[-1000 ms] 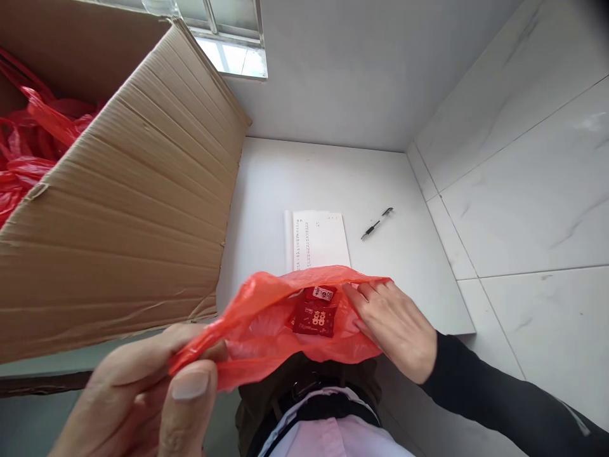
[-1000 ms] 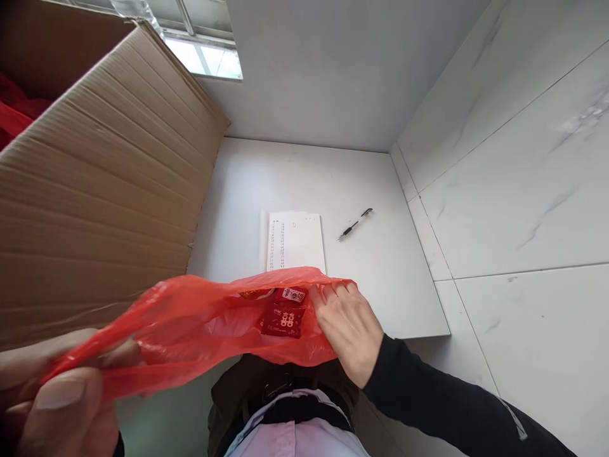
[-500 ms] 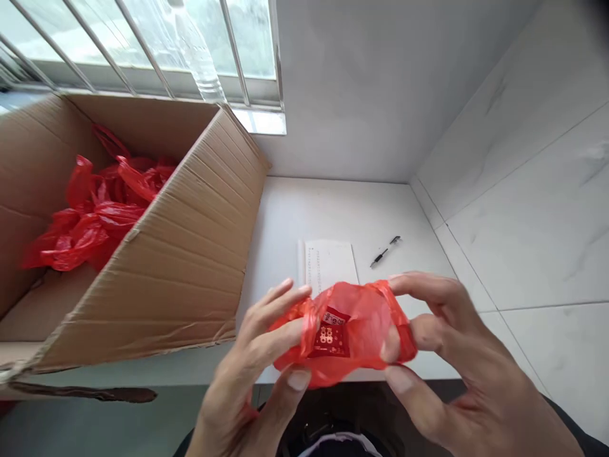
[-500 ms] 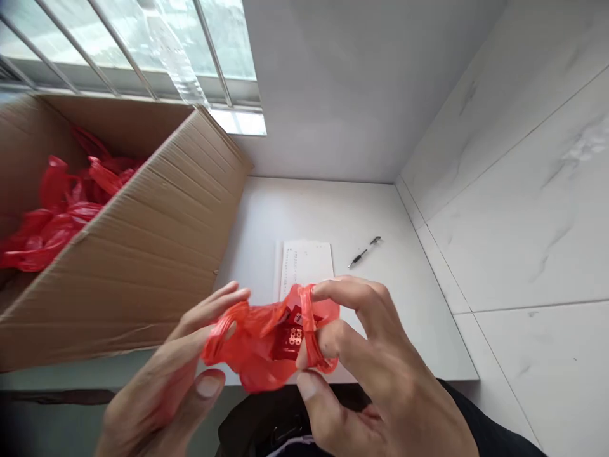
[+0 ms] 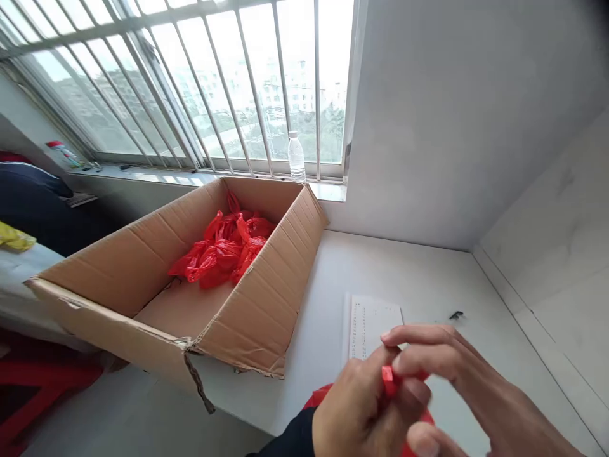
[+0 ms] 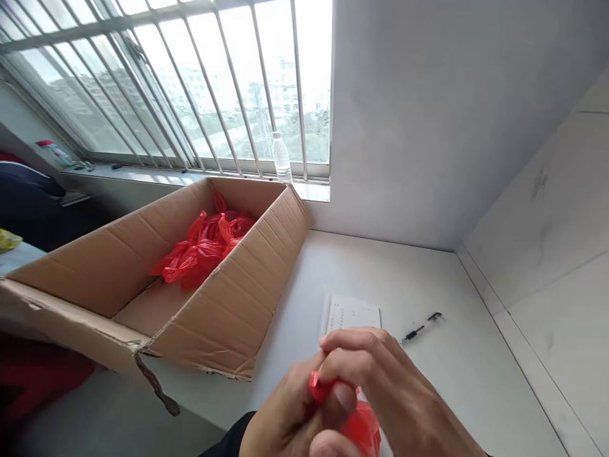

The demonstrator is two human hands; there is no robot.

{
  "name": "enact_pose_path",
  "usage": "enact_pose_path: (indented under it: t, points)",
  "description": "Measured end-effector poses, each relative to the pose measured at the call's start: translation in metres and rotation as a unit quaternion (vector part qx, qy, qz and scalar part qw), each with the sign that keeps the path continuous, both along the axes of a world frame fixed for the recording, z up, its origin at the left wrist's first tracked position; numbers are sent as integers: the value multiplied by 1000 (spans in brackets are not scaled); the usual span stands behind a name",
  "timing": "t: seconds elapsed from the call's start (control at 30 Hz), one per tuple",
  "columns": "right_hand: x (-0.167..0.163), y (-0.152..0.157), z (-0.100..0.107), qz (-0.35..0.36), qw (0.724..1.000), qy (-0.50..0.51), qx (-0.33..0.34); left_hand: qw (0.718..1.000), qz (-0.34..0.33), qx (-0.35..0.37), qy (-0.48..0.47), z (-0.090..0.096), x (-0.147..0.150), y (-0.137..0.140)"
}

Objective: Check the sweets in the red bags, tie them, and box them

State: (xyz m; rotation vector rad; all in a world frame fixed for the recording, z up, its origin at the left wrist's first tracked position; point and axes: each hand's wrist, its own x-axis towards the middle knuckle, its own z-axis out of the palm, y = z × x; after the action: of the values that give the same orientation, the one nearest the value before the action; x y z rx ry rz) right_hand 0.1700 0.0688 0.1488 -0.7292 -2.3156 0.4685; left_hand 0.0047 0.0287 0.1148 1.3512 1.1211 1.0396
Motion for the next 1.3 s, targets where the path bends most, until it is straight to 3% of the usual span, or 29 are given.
enact_pose_path:
  t: [0.1,0.2,0.33,0.47,0.57,0.7,0.8,0.87,0.97,1.03,1.2,1.3]
  points:
    - [3,13,-10,-1,999,-18,-29,994,27,-64,-80,-6,-4,8]
    - [6,14,-16,-9,999,11,-45,984,14,-124,-127,-9,-14,11]
    - [4,4,-15,53,993,28,-104,986,-45,-109,-114,-1,-31,13]
    - [-9,7,-24,-7,977,39,-209,996,-81,-20,-9,8,-43,7]
    - [-19,23,-41,26,940,20,-339,989,-60,82,111,-2,-53,1]
    - [-24,42,-65,128,882,-9,-453,915,-3,298,272,-35,-68,-1]
    - [-27,45,-78,200,825,5,-529,895,18,332,297,-52,-73,1]
    - [-29,43,-79,185,837,25,-515,880,32,337,332,-55,-73,4]
    - [-26,40,-73,98,906,54,-407,860,27,342,377,-57,-78,4]
    - [-19,37,-69,38,931,65,-358,854,18,345,390,-63,-84,-1]
    - [-7,28,-69,37,902,77,-424,867,45,317,383,-85,-90,-21]
    - [-12,24,-72,51,892,83,-441,883,78,302,352,-85,-76,-27]
